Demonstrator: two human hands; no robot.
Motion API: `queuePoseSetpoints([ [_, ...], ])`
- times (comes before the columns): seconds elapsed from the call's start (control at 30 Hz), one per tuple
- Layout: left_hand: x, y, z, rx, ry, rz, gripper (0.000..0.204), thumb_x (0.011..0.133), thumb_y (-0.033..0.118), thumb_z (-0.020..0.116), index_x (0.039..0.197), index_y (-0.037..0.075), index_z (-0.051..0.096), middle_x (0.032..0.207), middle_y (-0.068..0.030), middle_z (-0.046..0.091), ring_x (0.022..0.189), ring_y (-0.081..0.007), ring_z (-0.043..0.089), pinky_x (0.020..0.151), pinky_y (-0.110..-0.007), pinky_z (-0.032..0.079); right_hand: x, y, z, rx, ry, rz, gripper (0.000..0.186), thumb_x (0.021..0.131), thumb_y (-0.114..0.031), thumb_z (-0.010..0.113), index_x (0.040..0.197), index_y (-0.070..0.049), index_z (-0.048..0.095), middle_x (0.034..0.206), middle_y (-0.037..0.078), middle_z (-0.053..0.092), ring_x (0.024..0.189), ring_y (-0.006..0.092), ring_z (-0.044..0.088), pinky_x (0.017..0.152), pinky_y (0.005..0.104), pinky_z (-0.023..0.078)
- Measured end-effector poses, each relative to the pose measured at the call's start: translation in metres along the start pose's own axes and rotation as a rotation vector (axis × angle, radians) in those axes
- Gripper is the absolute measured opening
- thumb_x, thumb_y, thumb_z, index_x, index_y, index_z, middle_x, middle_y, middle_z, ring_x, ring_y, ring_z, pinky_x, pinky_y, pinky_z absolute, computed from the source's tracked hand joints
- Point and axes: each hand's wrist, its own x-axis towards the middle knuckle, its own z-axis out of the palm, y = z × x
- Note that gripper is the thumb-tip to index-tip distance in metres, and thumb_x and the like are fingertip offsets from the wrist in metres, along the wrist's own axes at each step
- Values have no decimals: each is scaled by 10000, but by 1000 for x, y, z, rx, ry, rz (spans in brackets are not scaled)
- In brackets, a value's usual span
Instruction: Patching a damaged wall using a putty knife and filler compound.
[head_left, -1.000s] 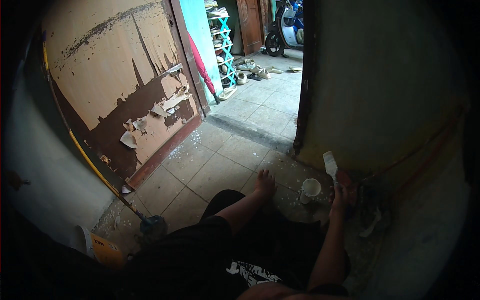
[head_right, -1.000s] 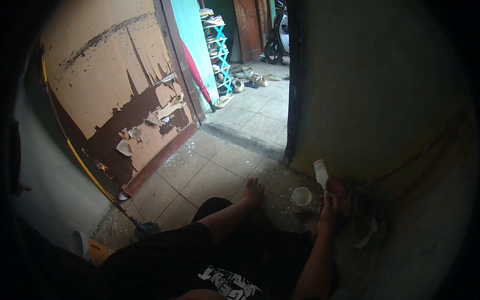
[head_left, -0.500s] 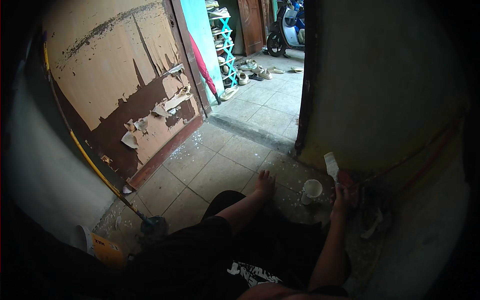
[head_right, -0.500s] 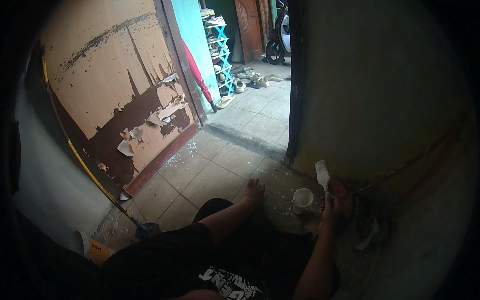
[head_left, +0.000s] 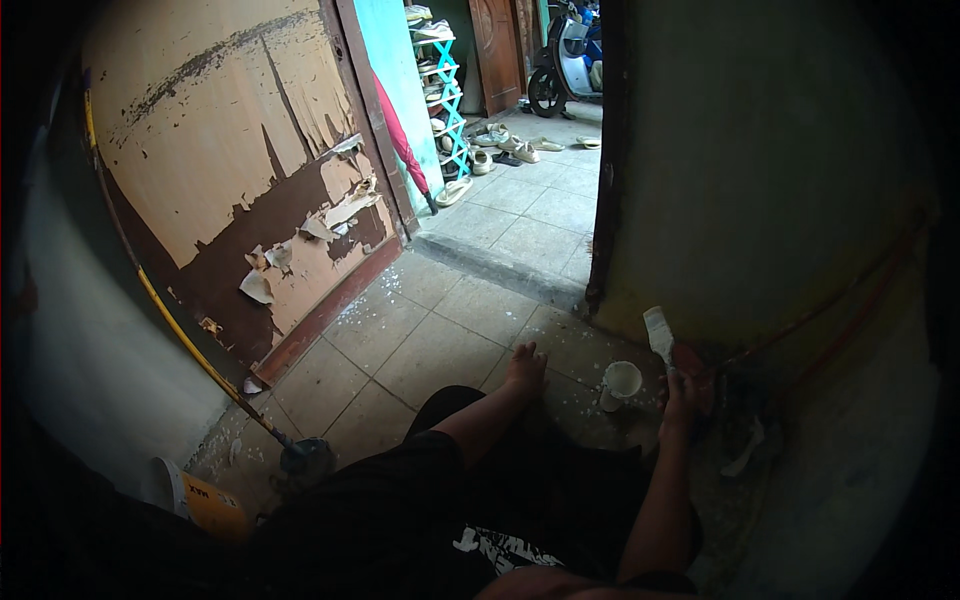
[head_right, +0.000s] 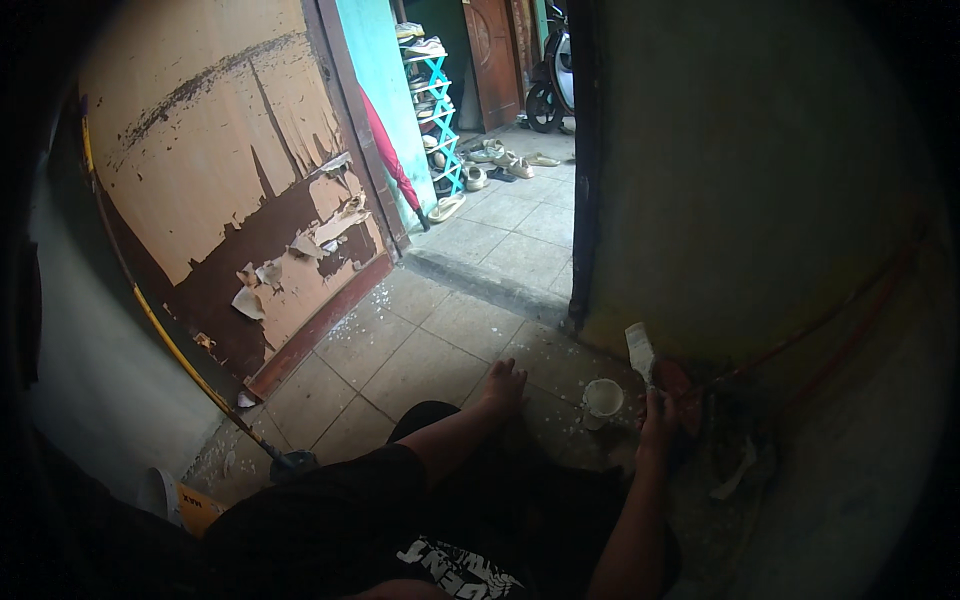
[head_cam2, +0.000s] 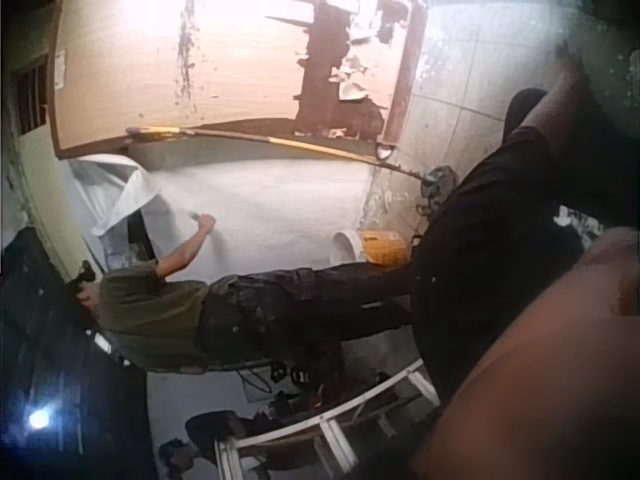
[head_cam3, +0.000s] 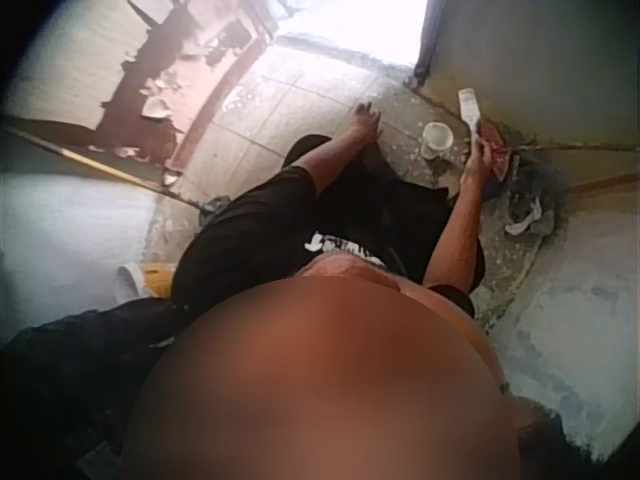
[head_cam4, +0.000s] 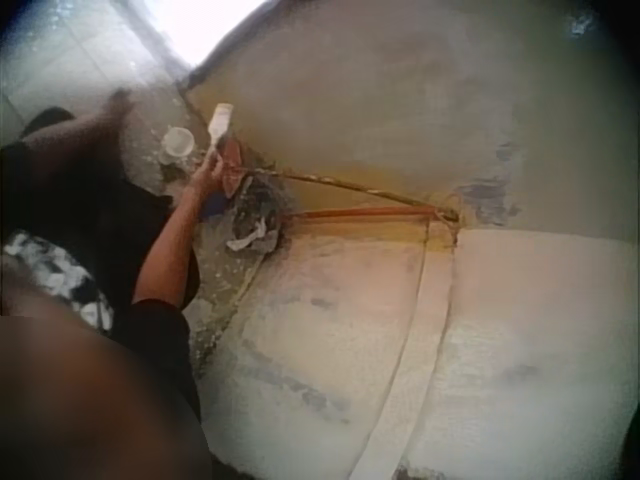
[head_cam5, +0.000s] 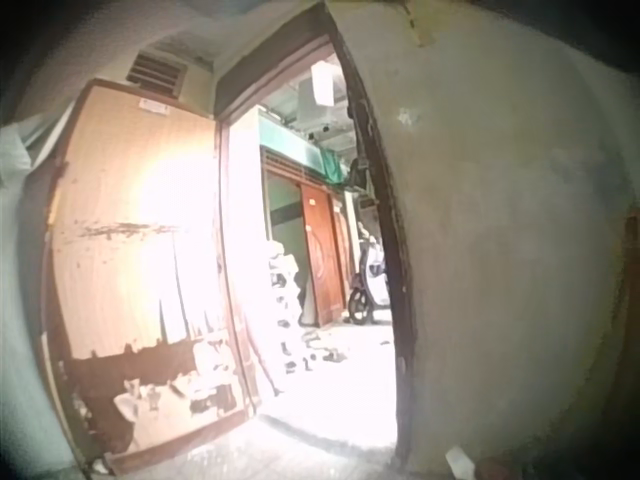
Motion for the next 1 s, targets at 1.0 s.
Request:
queuePoseSetpoints([
  [1.0, 25, -23, 19, -298, 134, -24, 212, 854, 184, 622, 1028, 123, 726, 1096, -81, 705, 1290, -254, 455, 1082, -409, 267, 32, -125, 31, -291, 15, -333, 165, 985, -237, 661, 950, -92, 589, 700, -41, 524, 560, 51, 484, 483, 219, 389],
])
